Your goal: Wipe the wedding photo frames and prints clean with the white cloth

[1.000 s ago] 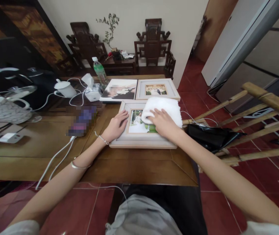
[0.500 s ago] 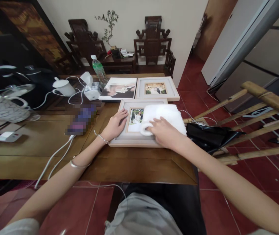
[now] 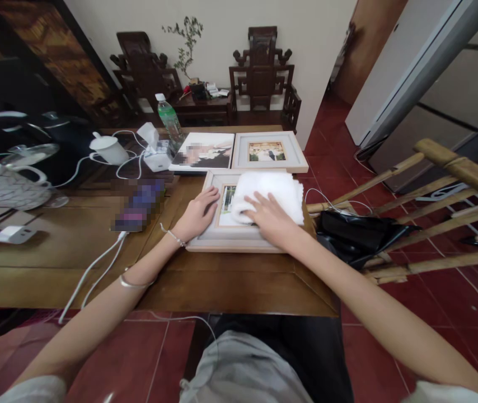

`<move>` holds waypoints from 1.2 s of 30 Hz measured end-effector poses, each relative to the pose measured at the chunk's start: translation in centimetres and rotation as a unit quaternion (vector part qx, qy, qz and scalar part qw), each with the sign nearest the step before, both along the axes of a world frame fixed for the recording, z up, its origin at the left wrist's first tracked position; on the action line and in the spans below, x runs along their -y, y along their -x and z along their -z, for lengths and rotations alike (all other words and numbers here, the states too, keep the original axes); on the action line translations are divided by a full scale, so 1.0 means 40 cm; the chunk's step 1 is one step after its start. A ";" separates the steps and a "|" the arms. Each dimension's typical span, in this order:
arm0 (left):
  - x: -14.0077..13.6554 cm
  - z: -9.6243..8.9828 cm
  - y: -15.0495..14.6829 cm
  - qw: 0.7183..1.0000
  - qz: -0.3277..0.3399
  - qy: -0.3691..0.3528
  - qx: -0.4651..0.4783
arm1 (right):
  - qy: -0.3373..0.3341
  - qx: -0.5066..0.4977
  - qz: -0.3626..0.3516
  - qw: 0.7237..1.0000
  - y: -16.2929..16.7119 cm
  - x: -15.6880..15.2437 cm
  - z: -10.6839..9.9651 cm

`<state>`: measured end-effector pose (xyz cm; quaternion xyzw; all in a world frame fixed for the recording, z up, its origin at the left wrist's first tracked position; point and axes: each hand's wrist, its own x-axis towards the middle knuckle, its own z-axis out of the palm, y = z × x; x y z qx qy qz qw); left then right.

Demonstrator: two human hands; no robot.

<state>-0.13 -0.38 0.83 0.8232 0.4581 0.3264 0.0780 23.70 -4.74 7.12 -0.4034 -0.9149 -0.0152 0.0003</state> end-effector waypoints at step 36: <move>-0.002 0.004 0.000 1.000 0.000 -0.006 0.009 | -0.132 0.046 -0.007 0.990 0.036 -0.155 0.027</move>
